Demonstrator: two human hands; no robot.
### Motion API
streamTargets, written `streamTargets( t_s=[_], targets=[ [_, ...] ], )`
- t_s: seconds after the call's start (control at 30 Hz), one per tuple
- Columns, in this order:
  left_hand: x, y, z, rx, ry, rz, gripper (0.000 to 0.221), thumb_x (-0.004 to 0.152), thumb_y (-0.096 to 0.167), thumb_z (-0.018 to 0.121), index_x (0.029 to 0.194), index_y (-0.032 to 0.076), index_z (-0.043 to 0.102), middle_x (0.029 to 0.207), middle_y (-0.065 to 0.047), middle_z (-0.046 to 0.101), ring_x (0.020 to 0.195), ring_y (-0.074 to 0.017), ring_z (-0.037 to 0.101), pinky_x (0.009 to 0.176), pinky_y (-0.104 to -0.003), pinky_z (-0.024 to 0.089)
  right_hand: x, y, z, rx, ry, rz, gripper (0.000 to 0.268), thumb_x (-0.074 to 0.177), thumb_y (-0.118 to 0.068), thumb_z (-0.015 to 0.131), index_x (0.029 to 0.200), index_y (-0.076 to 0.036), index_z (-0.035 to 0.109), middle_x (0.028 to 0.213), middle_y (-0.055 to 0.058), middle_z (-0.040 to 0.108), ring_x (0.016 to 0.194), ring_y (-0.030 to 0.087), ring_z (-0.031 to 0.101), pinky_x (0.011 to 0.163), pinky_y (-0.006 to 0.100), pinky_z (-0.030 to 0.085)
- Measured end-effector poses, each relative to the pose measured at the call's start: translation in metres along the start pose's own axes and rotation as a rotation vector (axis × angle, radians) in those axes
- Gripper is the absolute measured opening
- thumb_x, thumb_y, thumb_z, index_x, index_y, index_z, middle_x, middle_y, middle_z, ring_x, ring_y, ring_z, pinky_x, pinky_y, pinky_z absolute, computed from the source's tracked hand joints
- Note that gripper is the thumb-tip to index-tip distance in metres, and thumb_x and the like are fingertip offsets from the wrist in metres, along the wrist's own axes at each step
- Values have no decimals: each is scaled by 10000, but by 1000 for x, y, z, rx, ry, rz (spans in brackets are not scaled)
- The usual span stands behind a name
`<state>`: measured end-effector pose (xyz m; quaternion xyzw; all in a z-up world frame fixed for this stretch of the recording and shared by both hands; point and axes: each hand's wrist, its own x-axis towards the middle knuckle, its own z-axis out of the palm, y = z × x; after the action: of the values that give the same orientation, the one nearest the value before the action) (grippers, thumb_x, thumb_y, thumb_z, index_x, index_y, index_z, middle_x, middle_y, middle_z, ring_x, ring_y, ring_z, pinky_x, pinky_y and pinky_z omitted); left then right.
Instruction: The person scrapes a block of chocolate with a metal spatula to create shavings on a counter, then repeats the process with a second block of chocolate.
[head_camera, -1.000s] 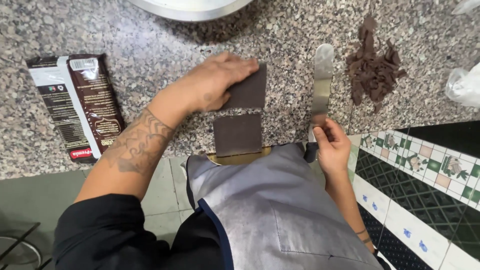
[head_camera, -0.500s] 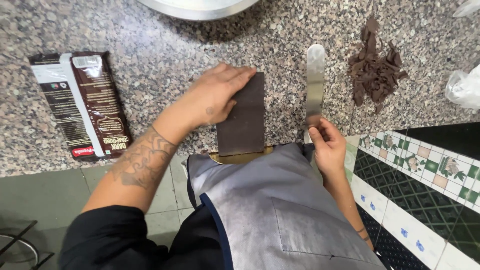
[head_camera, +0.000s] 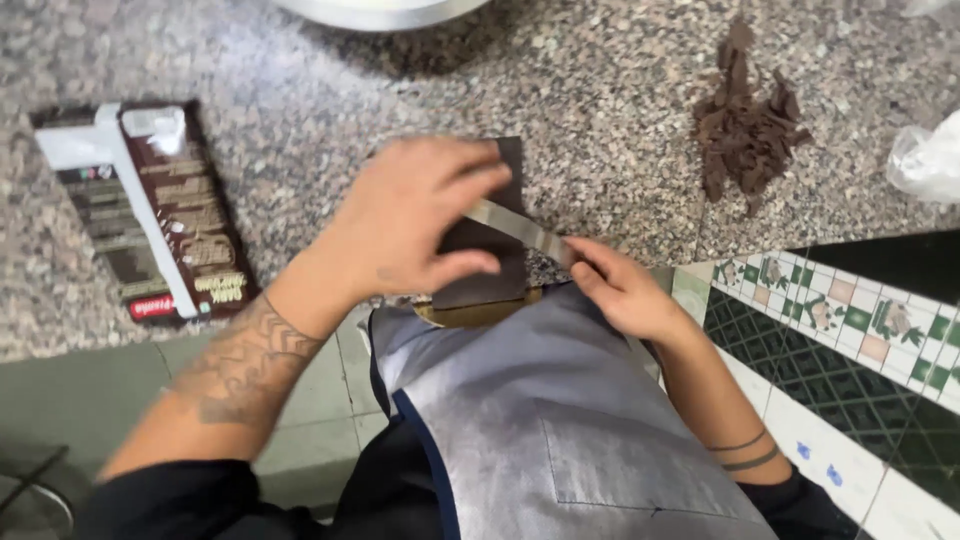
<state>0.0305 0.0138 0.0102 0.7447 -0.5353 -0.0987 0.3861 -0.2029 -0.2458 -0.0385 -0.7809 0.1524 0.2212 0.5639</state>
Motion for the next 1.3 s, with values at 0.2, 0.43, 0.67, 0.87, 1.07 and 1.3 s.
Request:
streamTargets(
  t_s=[0.2,0.43,0.67,0.87,1.07,1.3],
  targets=[
    [-8,-16,1,293,-302,-331,511,1006,543,614,786,90,700,754,-133,707,697,-363,696,624,-492,541,35,-80,-12,-494,-18,-200,362,999,-215,598,1317,-46,634,1022,154,666,894,310,675,756,424,546],
    [-23,-37,45,251,44,-714,492,1055,457,557,779,73,692,732,-197,698,671,-434,677,588,-549,517,101,-64,-7,-1002,346,-254,152,1050,-196,592,969,-68,611,883,155,703,735,389,690,605,529,534],
    [-68,28,64,112,-221,-907,470,1019,449,534,797,60,679,783,-228,709,699,-458,688,636,-576,530,42,-47,26,-979,42,63,127,950,-216,533,1007,-104,544,842,171,707,746,425,694,658,590,534],
    [-44,-34,54,209,-29,-761,480,1088,419,474,864,88,741,828,-220,718,750,-452,684,654,-575,528,90,-56,-5,-919,218,-142,142,1024,-222,522,1035,-84,553,847,197,701,769,452,683,659,592,522],
    [-73,26,68,193,-47,-840,487,1007,469,519,818,66,716,785,-225,705,635,-458,672,574,-575,520,46,-51,33,-792,45,102,165,965,-244,542,1009,-91,586,806,212,711,773,464,685,697,607,517],
    [-36,-41,46,267,-37,-752,488,1074,459,480,862,100,733,817,-203,717,719,-452,680,621,-573,519,100,-52,-7,-939,245,-226,134,1006,-223,544,1038,-105,597,802,186,703,725,428,689,620,547,531]
  ],
)
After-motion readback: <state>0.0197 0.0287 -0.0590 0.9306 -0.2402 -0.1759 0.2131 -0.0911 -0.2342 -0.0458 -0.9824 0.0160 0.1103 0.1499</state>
